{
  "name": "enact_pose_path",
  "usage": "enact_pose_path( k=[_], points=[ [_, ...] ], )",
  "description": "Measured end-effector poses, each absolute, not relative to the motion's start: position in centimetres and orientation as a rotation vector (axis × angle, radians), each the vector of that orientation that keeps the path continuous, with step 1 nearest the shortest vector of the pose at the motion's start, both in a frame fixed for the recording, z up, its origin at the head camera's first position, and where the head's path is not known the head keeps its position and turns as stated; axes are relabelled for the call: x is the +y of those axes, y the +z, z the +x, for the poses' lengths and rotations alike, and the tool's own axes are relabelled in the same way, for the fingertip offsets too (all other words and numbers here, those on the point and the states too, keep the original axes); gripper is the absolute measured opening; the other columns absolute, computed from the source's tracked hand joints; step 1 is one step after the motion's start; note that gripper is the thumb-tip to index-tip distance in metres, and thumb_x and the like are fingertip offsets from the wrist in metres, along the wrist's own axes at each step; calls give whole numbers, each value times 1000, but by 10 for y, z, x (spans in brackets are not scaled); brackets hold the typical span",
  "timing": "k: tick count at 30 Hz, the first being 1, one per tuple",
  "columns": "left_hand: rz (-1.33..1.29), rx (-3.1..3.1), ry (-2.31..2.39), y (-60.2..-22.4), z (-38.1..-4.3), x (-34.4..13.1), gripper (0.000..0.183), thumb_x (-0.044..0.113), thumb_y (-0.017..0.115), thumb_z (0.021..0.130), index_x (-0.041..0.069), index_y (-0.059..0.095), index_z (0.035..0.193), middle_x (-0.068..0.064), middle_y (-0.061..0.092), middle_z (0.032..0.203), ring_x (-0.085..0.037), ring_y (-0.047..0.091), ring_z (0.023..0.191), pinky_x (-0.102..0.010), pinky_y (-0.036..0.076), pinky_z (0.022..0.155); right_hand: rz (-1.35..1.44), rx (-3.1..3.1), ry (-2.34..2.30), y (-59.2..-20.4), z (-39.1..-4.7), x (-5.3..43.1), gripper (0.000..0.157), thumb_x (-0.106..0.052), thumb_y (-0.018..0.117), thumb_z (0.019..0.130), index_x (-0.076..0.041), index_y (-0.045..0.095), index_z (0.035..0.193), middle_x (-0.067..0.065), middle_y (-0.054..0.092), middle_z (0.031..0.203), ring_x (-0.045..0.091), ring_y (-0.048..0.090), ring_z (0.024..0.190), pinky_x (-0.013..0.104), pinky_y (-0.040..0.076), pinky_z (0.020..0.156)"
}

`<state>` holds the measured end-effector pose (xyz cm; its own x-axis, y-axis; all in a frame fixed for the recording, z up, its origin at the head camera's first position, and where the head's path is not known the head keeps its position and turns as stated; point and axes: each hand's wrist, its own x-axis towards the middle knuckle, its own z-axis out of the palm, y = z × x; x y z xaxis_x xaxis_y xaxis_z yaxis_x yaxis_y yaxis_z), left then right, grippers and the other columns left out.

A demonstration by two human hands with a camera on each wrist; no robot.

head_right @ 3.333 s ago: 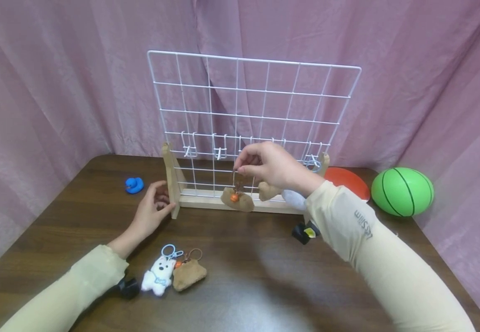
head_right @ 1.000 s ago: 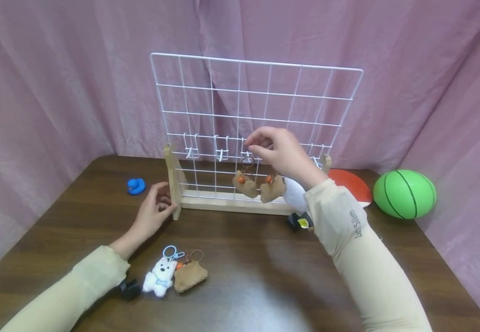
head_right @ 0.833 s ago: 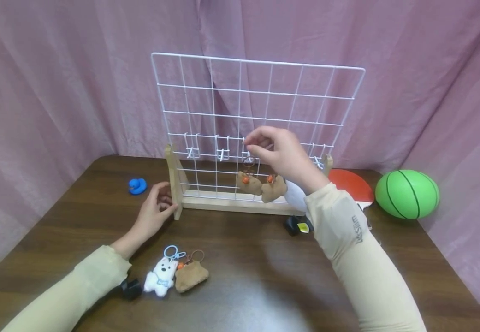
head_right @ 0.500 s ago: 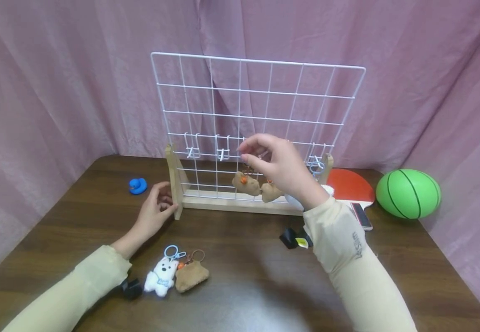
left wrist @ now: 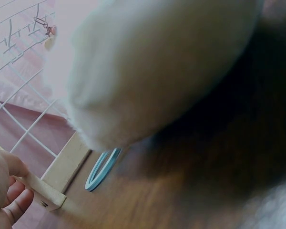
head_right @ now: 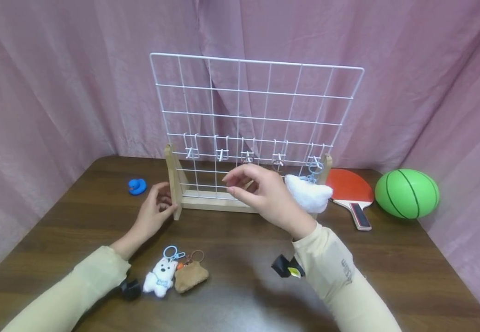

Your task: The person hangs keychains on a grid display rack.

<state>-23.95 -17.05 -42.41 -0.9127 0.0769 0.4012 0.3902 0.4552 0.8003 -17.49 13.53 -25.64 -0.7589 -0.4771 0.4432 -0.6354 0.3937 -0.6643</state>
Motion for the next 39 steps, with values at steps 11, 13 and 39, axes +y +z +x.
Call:
enact_pose_path(
  k=[11, 13, 39],
  points=[
    [-398, -2410, -1426, -424, -238, -174, 61, -8, 67, 83, -3, 37, 136, -24, 56, 112, -31, 59, 95, -12, 49, 71, 1099, -2529, 1356, -294, -169, 120, 17, -7, 68, 88, -7, 67, 105, 6, 70, 96, 7, 62, 85, 23, 54, 68],
    [-405, -2402, -1426, -424, -238, -173, 60, -8, 67, 83, -4, 37, 135, -24, 56, 111, -30, 59, 95, -12, 49, 71, 1106, -2547, 1388, -302, -170, 117, 17, -7, 68, 87, -7, 67, 105, 8, 70, 97, 7, 62, 85, 23, 55, 70],
    [-414, -2400, -1437, -424, -240, -170, 60, -7, 67, 83, -2, 37, 136, -24, 57, 111, -31, 59, 94, -12, 49, 70, 1309, -2799, 1249, -376, -178, 85, 19, -9, 70, 85, -9, 66, 104, 6, 68, 99, 11, 65, 85, 25, 56, 77]
  ],
)
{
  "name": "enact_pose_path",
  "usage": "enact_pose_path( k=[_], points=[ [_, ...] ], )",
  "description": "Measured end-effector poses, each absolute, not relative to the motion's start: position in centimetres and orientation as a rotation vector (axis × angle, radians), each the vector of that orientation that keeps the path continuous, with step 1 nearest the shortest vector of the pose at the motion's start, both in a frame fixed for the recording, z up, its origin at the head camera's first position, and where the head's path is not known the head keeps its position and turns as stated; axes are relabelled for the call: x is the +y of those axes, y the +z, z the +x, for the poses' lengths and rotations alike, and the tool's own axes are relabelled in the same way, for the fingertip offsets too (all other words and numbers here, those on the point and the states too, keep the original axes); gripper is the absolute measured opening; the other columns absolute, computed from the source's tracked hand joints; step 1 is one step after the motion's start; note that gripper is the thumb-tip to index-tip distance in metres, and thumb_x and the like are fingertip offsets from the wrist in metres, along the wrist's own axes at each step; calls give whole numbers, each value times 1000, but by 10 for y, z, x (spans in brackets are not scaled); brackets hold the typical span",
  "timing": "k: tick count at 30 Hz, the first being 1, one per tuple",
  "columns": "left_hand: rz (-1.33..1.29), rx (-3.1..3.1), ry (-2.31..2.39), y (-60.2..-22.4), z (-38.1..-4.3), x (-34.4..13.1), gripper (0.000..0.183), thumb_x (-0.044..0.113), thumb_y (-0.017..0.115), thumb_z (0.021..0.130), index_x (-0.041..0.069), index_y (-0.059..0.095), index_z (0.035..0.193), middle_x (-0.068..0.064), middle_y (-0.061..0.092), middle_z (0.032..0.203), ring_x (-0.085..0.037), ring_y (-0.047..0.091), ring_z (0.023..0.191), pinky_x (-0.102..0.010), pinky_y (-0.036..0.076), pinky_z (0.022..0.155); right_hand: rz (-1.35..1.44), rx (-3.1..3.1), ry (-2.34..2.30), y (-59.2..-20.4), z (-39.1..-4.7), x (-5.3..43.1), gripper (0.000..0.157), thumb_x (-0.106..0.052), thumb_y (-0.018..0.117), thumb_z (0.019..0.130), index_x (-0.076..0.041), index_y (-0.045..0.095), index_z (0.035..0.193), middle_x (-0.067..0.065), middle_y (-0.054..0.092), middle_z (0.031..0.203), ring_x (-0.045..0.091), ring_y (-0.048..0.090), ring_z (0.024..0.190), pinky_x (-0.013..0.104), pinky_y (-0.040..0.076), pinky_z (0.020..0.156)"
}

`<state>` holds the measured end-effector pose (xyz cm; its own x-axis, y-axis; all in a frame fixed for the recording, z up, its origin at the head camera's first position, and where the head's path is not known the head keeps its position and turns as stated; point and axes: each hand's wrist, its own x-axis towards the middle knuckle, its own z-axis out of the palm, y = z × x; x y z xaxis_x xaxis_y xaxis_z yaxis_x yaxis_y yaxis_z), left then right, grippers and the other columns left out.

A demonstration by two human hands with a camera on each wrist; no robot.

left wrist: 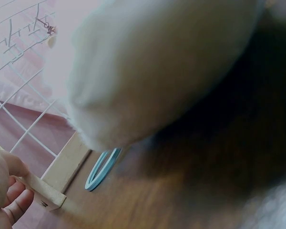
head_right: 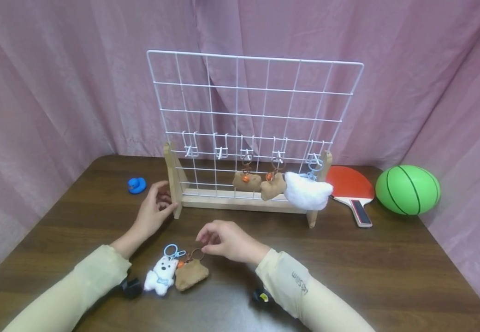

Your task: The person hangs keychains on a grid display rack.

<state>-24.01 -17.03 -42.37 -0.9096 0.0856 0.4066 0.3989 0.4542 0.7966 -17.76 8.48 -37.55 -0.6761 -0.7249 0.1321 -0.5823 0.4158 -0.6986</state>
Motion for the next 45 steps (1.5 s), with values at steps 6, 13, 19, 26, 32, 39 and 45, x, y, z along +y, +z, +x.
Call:
enact_pose_path(
  k=[6, 13, 19, 26, 32, 39, 45],
  points=[
    [-407, -2407, -1434, -424, -240, -170, 61, -7, 67, 83, -3, 37, 136, -24, 56, 111, -32, 59, 94, -14, 50, 71, -1172, 2511, -947, -383, -179, 79, 20, -11, 71, 85, -10, 67, 104, 3, 68, 99, 7, 63, 82, 21, 52, 78],
    [-404, -2404, -1449, -423, -240, -170, 60, -7, 67, 84, -2, 37, 136, -24, 57, 111, -31, 59, 94, -12, 49, 70, -1194, 2514, -857, -389, -183, 73, 20, -11, 72, 84, -9, 67, 103, 3, 66, 98, 9, 62, 81, 20, 51, 76],
    [-414, -2394, -1435, -423, -240, -170, 60, -7, 67, 83, -3, 37, 135, -24, 56, 110, -31, 59, 93, -13, 50, 70, -1174, 2526, -788, -391, -185, 69, 21, -11, 73, 83, -10, 68, 103, 2, 64, 94, 10, 60, 81, 18, 48, 75],
    [-411, -2402, -1430, -422, -239, -170, 60, -6, 67, 84, -1, 37, 136, -23, 57, 110, -30, 60, 91, -16, 51, 71, -1150, 2549, -728, -392, -185, 65, 21, -12, 74, 81, -10, 69, 101, 1, 61, 90, 8, 57, 75, 16, 45, 71],
    [-412, -2407, -1417, -422, -238, -169, 61, -7, 67, 83, -2, 37, 136, -23, 57, 110, -30, 60, 92, -16, 51, 72, -1134, 2555, -700, -393, -185, 62, 20, -11, 74, 80, -11, 68, 99, 1, 59, 88, 9, 54, 74, 16, 43, 70],
    [-414, -2400, -1422, -424, -238, -169, 59, -6, 67, 84, -2, 38, 135, -24, 57, 110, -30, 60, 92, -13, 50, 71, -1145, 2571, -676, -393, -184, 62, 21, -13, 77, 78, -12, 65, 95, 2, 58, 88, 8, 52, 73, 16, 42, 67],
    [-417, -2383, -1416, -425, -240, -169, 60, -8, 68, 82, -3, 38, 134, -24, 58, 109, -32, 60, 92, -15, 50, 70, -1156, 2570, -681, -393, -184, 61, 22, -12, 78, 78, -13, 62, 93, 1, 57, 88, 8, 52, 73, 15, 42, 68]
  ],
)
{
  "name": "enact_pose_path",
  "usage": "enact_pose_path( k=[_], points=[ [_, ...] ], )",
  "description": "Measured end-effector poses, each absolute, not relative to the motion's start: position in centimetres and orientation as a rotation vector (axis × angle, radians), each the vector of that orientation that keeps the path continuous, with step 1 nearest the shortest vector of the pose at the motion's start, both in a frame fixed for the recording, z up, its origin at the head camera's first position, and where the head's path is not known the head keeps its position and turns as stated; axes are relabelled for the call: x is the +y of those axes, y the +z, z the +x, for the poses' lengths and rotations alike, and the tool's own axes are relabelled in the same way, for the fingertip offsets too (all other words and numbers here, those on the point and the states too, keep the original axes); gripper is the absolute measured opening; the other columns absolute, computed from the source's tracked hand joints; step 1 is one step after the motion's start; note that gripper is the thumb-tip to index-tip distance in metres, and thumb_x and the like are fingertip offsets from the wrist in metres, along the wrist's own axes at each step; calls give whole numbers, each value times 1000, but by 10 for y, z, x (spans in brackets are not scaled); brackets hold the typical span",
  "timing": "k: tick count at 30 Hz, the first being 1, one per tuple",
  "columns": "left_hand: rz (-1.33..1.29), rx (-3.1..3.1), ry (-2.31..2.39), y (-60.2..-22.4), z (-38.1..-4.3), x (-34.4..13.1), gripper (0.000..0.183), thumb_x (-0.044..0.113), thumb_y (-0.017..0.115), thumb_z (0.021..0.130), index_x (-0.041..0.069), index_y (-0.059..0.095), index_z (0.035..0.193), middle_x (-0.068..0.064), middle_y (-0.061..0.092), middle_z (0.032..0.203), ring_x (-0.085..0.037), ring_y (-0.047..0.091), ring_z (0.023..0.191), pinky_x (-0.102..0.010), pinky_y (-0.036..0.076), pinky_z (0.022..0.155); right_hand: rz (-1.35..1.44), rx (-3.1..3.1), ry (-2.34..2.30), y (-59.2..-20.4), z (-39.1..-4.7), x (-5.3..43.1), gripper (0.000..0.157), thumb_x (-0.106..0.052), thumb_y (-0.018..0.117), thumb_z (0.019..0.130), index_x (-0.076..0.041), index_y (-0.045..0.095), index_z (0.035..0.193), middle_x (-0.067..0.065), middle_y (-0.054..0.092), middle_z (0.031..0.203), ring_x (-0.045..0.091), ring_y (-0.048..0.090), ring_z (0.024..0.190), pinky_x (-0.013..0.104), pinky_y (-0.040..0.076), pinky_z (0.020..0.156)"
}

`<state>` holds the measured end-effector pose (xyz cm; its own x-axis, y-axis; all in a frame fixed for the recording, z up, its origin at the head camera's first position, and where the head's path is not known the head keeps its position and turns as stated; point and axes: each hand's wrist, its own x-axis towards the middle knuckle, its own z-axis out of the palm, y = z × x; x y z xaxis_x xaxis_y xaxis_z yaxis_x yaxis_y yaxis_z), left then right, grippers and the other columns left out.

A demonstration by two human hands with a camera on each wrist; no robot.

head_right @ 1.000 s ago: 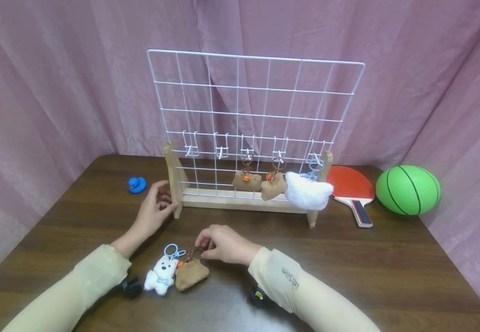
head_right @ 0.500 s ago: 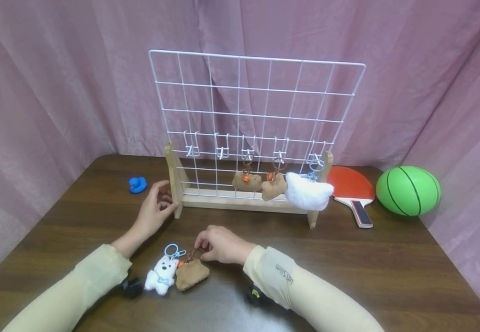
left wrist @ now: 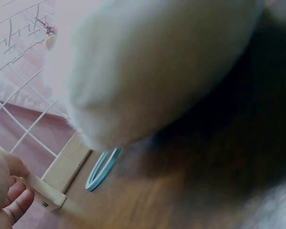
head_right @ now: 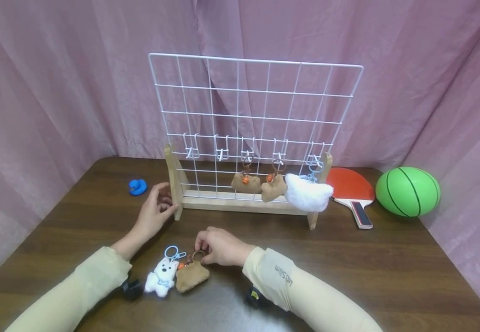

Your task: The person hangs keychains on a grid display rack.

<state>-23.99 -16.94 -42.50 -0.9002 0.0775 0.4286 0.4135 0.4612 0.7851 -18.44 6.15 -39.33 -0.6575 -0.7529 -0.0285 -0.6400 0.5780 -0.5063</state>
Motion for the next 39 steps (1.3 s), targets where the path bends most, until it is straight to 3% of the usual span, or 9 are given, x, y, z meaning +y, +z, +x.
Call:
enact_pose_path(
  k=[14, 21, 39],
  points=[
    [-425, -2379, -1410, -425, -240, -171, 60, -8, 67, 83, -3, 38, 135, -24, 58, 108, -30, 60, 91, -14, 50, 70, -1057, 2475, -851, -393, -184, 63, 21, -2, 72, 80, -11, 59, 94, -2, 64, 78, 1, 53, 68, 15, 47, 66],
    [-412, -2390, -1419, -425, -240, -170, 59, -8, 66, 83, -3, 38, 134, -25, 57, 109, -32, 60, 93, -16, 51, 71, -984, 2380, -990, -389, -182, 68, 18, 4, 66, 84, -5, 60, 98, 4, 65, 78, 6, 58, 62, 18, 52, 56],
    [-408, -2408, -1408, -423, -239, -170, 59, -6, 67, 84, -3, 37, 135, -24, 58, 109, -31, 60, 93, -13, 49, 70, -1040, 2405, -963, -366, -179, 78, 8, -1, 66, 86, -7, 67, 91, 4, 69, 81, 4, 61, 69, 17, 54, 61]
  ],
)
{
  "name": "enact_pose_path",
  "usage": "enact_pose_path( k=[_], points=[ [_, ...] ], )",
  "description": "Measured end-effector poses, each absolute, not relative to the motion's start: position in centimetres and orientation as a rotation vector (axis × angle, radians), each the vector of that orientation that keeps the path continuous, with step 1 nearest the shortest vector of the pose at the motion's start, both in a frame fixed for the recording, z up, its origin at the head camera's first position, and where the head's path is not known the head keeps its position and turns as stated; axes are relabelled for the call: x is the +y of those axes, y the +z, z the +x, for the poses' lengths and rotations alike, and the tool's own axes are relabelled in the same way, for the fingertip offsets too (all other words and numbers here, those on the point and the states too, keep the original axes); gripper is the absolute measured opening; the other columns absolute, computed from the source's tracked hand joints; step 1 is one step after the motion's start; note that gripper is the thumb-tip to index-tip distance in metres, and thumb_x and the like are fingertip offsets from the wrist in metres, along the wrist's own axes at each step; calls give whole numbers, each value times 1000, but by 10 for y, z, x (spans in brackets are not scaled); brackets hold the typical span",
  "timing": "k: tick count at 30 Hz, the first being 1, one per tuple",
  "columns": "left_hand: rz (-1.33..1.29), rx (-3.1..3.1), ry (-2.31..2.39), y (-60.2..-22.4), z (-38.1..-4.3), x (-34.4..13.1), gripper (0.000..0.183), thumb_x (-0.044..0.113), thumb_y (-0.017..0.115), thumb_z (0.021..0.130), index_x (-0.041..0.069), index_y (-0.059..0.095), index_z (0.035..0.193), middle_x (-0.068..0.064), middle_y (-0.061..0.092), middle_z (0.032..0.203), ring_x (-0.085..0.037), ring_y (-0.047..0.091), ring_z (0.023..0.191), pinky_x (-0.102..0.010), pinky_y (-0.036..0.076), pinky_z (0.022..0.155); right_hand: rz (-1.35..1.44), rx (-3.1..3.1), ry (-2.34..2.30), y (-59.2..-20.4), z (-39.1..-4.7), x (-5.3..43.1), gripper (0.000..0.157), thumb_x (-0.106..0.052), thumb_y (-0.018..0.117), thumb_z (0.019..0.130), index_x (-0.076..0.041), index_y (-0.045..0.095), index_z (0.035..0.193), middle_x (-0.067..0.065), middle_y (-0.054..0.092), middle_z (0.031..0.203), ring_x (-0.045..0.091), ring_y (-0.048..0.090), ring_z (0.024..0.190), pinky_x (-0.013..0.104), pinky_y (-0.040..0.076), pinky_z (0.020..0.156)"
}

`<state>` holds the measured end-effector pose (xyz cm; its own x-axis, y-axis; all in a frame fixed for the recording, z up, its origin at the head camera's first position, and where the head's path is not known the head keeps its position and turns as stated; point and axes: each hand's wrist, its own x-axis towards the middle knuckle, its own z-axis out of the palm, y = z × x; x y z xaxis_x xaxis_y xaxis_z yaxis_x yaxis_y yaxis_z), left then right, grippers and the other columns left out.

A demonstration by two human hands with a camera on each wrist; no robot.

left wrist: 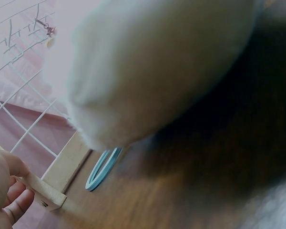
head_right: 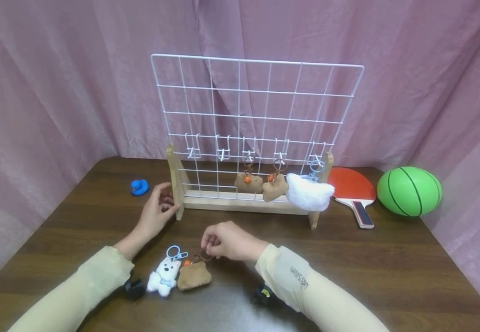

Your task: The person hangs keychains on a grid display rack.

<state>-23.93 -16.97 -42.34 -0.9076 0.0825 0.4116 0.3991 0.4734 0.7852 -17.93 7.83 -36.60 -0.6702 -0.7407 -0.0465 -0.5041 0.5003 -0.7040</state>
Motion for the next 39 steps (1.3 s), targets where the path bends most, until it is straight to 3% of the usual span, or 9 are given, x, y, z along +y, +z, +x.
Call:
enact_pose_path(
  k=[17, 39],
  points=[
    [-399, -2416, -1403, -422, -240, -168, 61, -8, 68, 82, -2, 38, 134, -24, 58, 109, -32, 61, 93, -22, 54, 73, -1191, 2481, -864, -330, -177, 91, 7, -5, 64, 87, -7, 68, 93, -1, 70, 83, 1, 61, 73, 15, 52, 70],
    [-387, -2407, -1441, -423, -240, -169, 58, -8, 67, 83, -2, 39, 134, -25, 58, 109, -32, 61, 93, -15, 51, 72, -1256, 2599, -824, -285, -180, 102, 7, -4, 65, 88, -9, 67, 92, -1, 69, 87, 3, 61, 77, 17, 53, 70]
  ],
)
